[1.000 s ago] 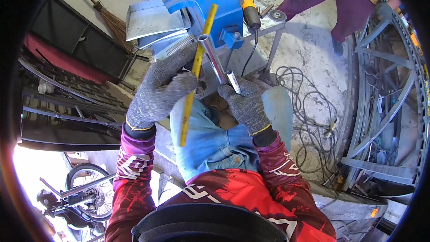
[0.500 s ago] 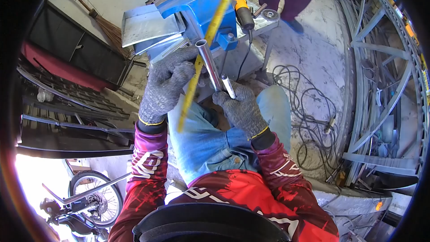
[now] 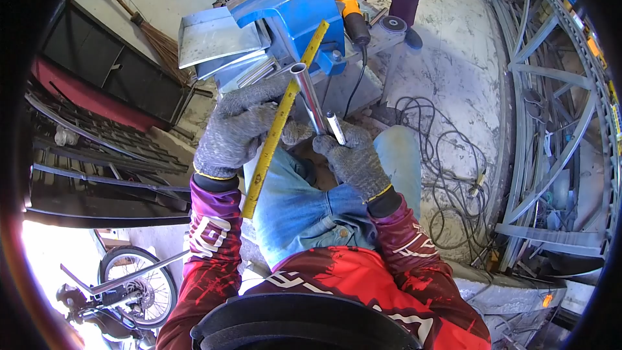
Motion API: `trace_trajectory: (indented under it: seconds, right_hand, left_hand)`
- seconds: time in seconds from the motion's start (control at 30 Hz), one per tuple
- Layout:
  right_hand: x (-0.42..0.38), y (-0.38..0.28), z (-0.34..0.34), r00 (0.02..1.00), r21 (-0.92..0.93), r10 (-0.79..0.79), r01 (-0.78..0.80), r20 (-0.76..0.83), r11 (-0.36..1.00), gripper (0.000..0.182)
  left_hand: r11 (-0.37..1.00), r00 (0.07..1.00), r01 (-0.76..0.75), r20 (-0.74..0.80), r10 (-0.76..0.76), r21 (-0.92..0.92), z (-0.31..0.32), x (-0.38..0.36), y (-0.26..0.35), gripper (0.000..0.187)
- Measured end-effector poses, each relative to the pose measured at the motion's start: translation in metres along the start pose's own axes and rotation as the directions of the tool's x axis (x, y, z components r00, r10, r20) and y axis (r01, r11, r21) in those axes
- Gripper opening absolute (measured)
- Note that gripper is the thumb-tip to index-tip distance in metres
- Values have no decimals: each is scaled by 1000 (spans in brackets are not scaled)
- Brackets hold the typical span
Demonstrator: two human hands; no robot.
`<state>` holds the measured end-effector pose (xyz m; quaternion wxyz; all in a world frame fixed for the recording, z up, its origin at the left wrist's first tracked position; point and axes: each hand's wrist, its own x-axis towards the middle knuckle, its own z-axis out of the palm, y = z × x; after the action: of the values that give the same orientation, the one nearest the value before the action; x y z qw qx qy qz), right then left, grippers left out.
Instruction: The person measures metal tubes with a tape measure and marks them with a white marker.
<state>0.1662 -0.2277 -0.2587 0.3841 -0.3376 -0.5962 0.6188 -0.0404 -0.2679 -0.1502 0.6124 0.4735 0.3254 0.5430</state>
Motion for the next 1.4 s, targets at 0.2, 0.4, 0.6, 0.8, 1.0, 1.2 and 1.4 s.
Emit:
trace_trajectory:
  seconds: [0.2, 0.4, 0.6, 0.8, 1.0, 1.2, 1.4]
  right_hand:
    - [-1, -8, -2, 1000, -32, 25, -24, 16, 999, 19]
    - [-5, 0, 4, 999, 37, -29, 30, -34, 999, 18]
    - [-5, -8, 3, 987, -224, -161, 156, -6, 962, 24]
    - [-7, -1, 3, 969, -284, -244, 241, 24, 928, 25]
    - [-8, -3, 1, 977, -337, -209, 214, 52, 917, 27]
    - [-9, -4, 6, 981, -238, -195, 188, -6, 953, 29]
    - [-11, -3, 10, 995, -91, -81, 76, -60, 993, 27]
  left_hand:
    - [861, 977, -116, -97, 188, 496, 9, 12, -13, 37]
    - [751, 857, -333, -150, 494, 569, 18, 19, -42, 39]
    - [878, 890, -297, -225, 397, 375, 28, 18, -44, 46]
    - [865, 847, -292, -309, 432, 408, 34, 20, -45, 48]
    - [750, 766, -423, -242, 596, 509, 26, 23, -57, 63]
    - [756, 757, -358, -304, 579, 548, 29, 23, -70, 68]
    - [814, 760, -311, -386, 523, 490, 36, 26, -83, 70]
